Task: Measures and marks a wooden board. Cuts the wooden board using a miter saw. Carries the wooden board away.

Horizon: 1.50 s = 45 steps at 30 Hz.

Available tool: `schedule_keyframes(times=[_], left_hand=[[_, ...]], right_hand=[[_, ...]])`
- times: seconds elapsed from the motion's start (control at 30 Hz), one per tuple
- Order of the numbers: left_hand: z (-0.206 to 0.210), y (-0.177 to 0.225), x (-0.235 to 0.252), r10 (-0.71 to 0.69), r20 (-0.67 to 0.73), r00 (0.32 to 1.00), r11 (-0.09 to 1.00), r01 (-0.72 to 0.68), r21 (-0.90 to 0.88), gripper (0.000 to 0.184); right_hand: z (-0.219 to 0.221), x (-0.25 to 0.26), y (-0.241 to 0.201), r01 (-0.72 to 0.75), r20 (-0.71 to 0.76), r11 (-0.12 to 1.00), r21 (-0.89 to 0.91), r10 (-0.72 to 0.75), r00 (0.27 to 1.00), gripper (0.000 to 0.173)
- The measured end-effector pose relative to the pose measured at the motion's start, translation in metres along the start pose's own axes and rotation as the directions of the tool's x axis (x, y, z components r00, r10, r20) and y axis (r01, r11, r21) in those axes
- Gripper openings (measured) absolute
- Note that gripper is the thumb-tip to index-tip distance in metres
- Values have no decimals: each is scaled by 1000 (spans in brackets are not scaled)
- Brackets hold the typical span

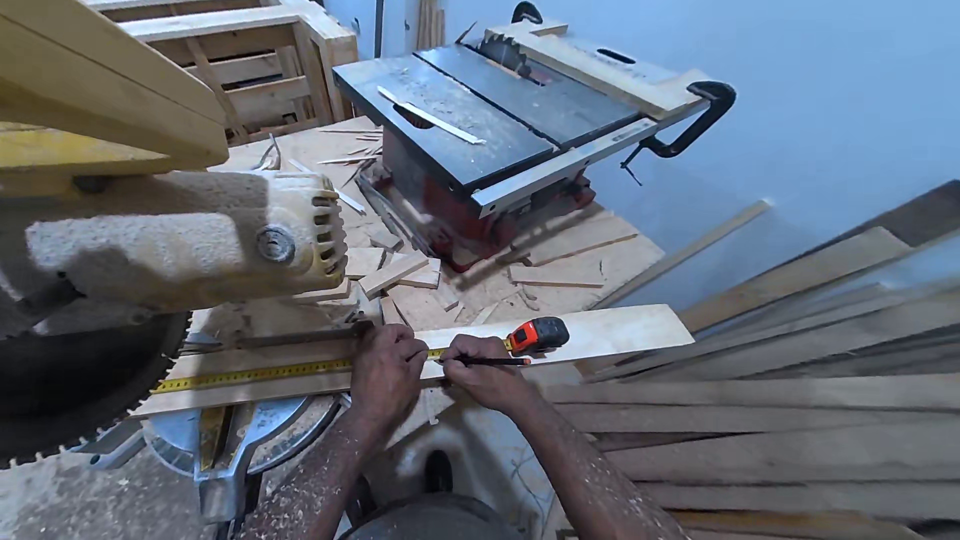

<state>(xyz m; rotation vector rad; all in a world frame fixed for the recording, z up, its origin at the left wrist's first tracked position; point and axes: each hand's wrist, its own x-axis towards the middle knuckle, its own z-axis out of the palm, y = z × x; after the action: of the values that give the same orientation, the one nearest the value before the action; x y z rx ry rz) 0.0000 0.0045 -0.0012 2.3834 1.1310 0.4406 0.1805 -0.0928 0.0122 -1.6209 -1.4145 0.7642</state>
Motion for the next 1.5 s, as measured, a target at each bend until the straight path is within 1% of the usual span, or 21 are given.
schedule_keyframes(times=[0.1,0.23,0.47,0.8,0.97,1.37,1.5], left_hand=[[-4,2,-1,9,11,1000,1000,-9,-1,16],[-1,1,-1,15,-13,1000,1000,-15,0,15],[0,-1,-1,20,-16,1000,1000,-20,2,16],[1,-1,0,5,-15,1000,1000,-5,0,16],[3,-3,0,26,-41,999,1000,-26,4,15],[1,-1,1,0,-23,1000,1000,0,3,15],[3,-2,0,27,-47,999,999,-26,19,14]], right_hand=[[0,-1,0,8,-2,1000,-19,-8,1000,10],[0,-1,1,5,-2,1000,-23,-5,1000,10],[-1,-1,-1,-3,6,1000,-24,3,1000,11],[0,0,0,-18,-1,999,-47,18,1000,10],[1,0,1,-14,-20,1000,-19,14,1000,10],[1,0,-2,-43,-7,999,-25,43,999,12],[0,0,-3,-36,-9,999,-4,36,999,12]])
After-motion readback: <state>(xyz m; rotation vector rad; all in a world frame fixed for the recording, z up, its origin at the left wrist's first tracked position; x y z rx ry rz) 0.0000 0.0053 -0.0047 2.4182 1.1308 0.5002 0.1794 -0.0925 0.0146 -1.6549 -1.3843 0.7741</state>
